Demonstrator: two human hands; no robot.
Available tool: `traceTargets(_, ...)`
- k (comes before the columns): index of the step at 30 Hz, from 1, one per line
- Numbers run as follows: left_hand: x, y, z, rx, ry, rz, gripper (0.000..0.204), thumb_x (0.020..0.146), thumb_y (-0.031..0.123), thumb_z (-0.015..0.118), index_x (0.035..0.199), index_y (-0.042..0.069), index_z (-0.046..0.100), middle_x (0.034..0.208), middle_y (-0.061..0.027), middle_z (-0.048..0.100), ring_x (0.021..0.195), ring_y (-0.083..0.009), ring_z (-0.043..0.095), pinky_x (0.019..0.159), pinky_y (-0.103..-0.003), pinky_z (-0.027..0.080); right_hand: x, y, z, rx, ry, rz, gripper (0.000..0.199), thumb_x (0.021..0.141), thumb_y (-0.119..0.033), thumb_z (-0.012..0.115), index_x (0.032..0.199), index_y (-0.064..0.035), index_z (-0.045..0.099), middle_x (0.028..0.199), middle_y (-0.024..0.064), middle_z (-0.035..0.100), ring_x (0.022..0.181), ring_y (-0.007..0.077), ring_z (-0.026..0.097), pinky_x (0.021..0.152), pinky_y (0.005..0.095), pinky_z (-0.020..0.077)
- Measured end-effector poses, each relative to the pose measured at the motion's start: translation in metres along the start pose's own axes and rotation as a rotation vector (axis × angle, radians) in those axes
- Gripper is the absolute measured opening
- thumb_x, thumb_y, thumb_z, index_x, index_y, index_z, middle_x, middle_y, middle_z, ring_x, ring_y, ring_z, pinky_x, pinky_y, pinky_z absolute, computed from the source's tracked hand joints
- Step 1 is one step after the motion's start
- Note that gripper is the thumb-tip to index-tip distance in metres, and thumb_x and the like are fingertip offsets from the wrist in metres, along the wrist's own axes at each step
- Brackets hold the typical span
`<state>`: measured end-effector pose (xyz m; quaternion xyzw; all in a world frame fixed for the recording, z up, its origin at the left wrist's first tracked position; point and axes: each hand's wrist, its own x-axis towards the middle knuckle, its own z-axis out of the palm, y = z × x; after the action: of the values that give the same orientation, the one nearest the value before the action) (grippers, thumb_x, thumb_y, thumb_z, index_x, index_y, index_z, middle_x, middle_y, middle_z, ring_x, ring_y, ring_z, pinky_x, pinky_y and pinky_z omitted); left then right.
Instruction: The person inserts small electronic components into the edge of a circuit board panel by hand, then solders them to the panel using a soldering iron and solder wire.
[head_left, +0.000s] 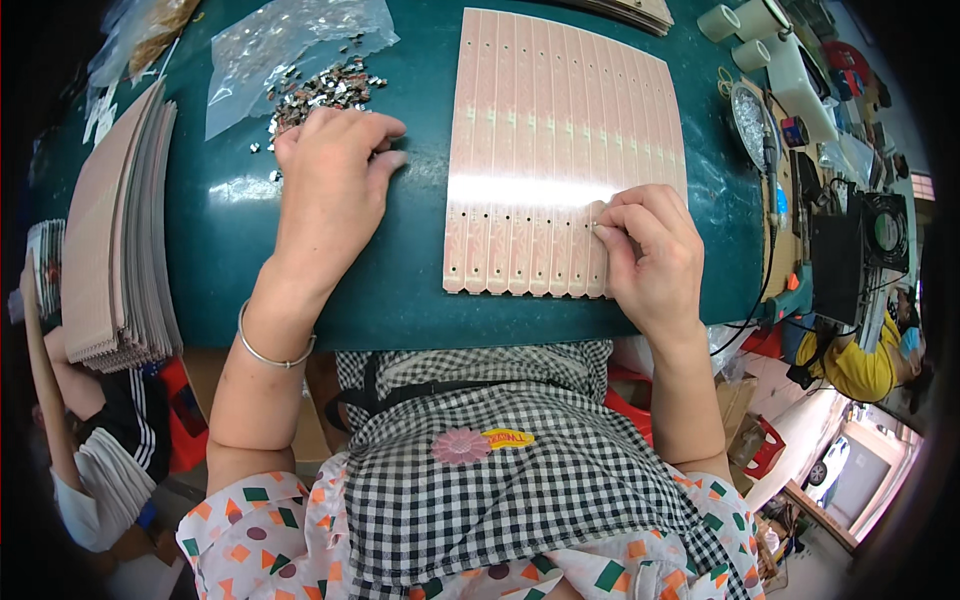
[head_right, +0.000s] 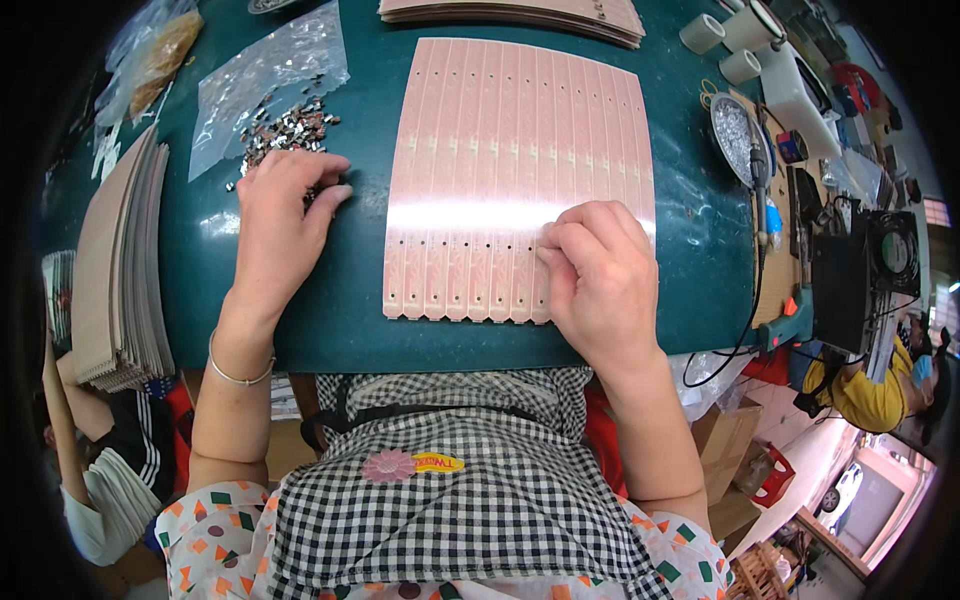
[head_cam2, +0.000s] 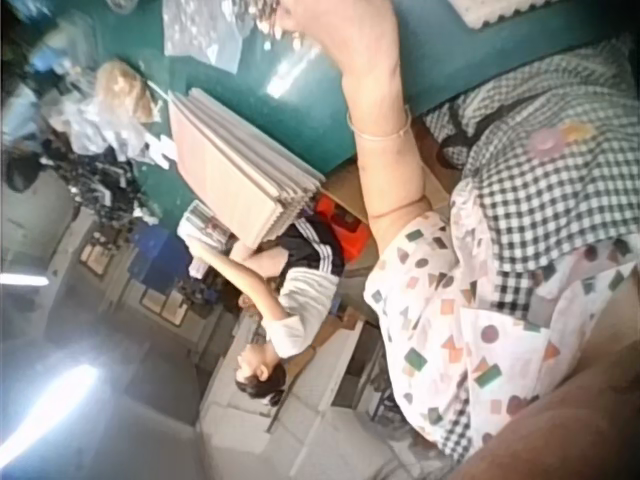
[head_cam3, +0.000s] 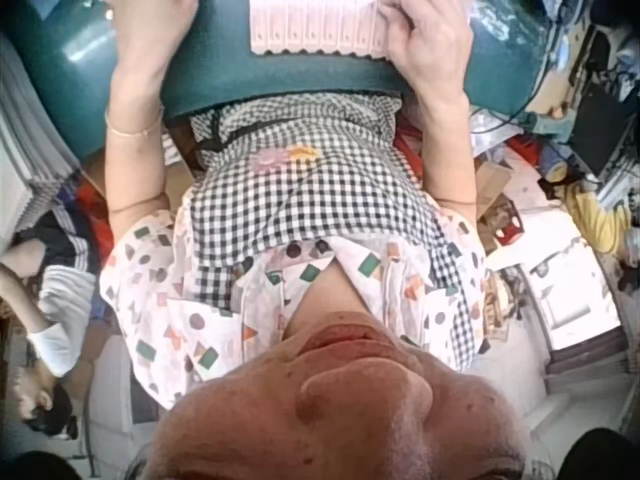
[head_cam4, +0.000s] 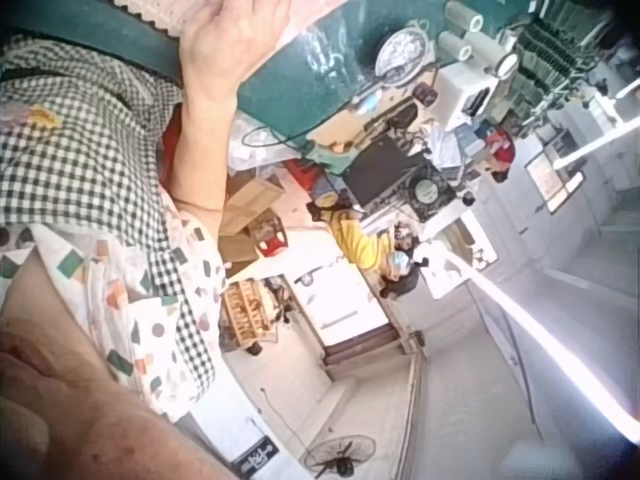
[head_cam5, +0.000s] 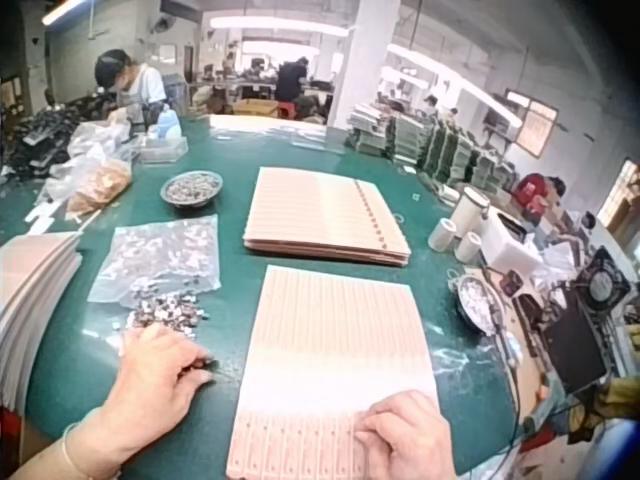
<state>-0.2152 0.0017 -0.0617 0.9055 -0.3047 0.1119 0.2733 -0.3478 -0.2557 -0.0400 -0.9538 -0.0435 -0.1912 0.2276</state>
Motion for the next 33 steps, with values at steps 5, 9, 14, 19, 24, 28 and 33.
traceTargets(5, -0.002, 0.0, 0.002, 0.007, -0.043, -0.023, 0.012, 0.076, 0.01, 0.075, 0.086, 0.007, 0.068, 0.086, -0.0043, 0.065, 0.092, -0.0234, 0.059, 0.09, -0.041, 0.035, 0.003, -0.006, -0.014, 0.229, -0.021, 0.212, 0.019, 0.071, 0.009, 0.067, 0.088, 0.0009, 0.061, 0.085, 0.0116, 0.062, 0.076, 0.0244, 0.061, 0.068, 0.0309, 0.0499)
traceTargets(9, 0.002, 0.002, 0.002, 0.044, -0.001, 0.025, 0.011, 0.074, 0.008, 0.075, 0.083, 0.007, 0.069, 0.079, -0.0054, 0.064, 0.085, -0.0242, 0.059, 0.086, -0.041, 0.038, 0.003, -0.012, -0.019, 0.225, 0.013, 0.156, 0.017, 0.073, 0.01, 0.066, 0.088, 0.0026, 0.062, 0.087, 0.0119, 0.063, 0.08, 0.0234, 0.063, 0.071, 0.0304, 0.051)
traceTargets(14, 0.004, 0.035, -0.017, -0.318, 0.0, -0.052, 0.017, 0.076, 0.0, 0.074, 0.093, 0.004, 0.071, 0.083, -0.0075, 0.069, 0.073, -0.0172, 0.064, 0.07, -0.03, 0.051, 0.001, -0.02, -0.018, 0.354, 0.033, 0.13, 0.016, 0.073, 0.009, 0.068, 0.087, 0.0015, 0.066, 0.088, 0.0107, 0.064, 0.081, 0.0215, 0.063, 0.072, 0.0291, 0.0511)
traceTargets(19, -0.012, 0.067, -0.017, -1.536, -0.319, -0.612, 0.015, 0.082, 0.002, 0.074, 0.095, -0.002, 0.066, 0.091, -0.0091, 0.07, 0.083, -0.0149, 0.068, 0.079, -0.026, 0.056, 0.009, -0.05, -0.013, 0.588, 0.121, 0.07, 0.018, 0.072, 0.007, 0.073, 0.089, -0.0001, 0.069, 0.09, 0.01, 0.065, 0.083, 0.0199, 0.064, 0.072, 0.0296, 0.0514)
traceTargets(24, -0.027, 0.082, -0.004, -1.892, -0.432, -0.706, 0.017, 0.084, -0.001, 0.072, 0.099, -0.004, 0.066, 0.092, -0.0091, 0.07, 0.084, -0.014, 0.067, 0.079, -0.027, 0.055, 0.006, -0.059, -0.008, 0.683, 0.11, 0.066, 0.016, 0.073, 0.007, 0.073, 0.087, -0.0001, 0.069, 0.09, 0.0102, 0.064, 0.08, 0.0203, 0.063, 0.068, 0.0294, 0.0514)
traceTargets(28, -0.03, 0.088, 0.003, -1.831, -0.468, -0.734, 0.009, 0.085, -0.001, 0.071, 0.093, -0.003, 0.067, 0.091, -0.0098, 0.07, 0.085, -0.0139, 0.067, 0.08, -0.026, 0.055, -0.003, -0.057, -0.01, 0.62, 0.084, 0.114, 0.014, 0.074, 0.008, 0.07, 0.084, 0.0003, 0.066, 0.089, 0.0108, 0.063, 0.079, 0.0216, 0.062, 0.068, 0.0301, 0.0507)
traceTargets(33, -0.008, 0.049, -0.015, -0.278, -0.006, 0.063, 0.021, 0.074, 0.007, 0.077, 0.094, 0.004, 0.069, 0.093, -0.0076, 0.069, 0.088, -0.0235, 0.064, 0.079, -0.038, 0.048, 0.002, -0.027, -0.013, 0.448, 0.063, 0.227, 0.007, 0.077, 0.006, 0.063, 0.082, 0.0011, 0.061, 0.09, 0.0099, 0.061, 0.083, 0.0221, 0.059, 0.074, 0.0296, 0.0486)
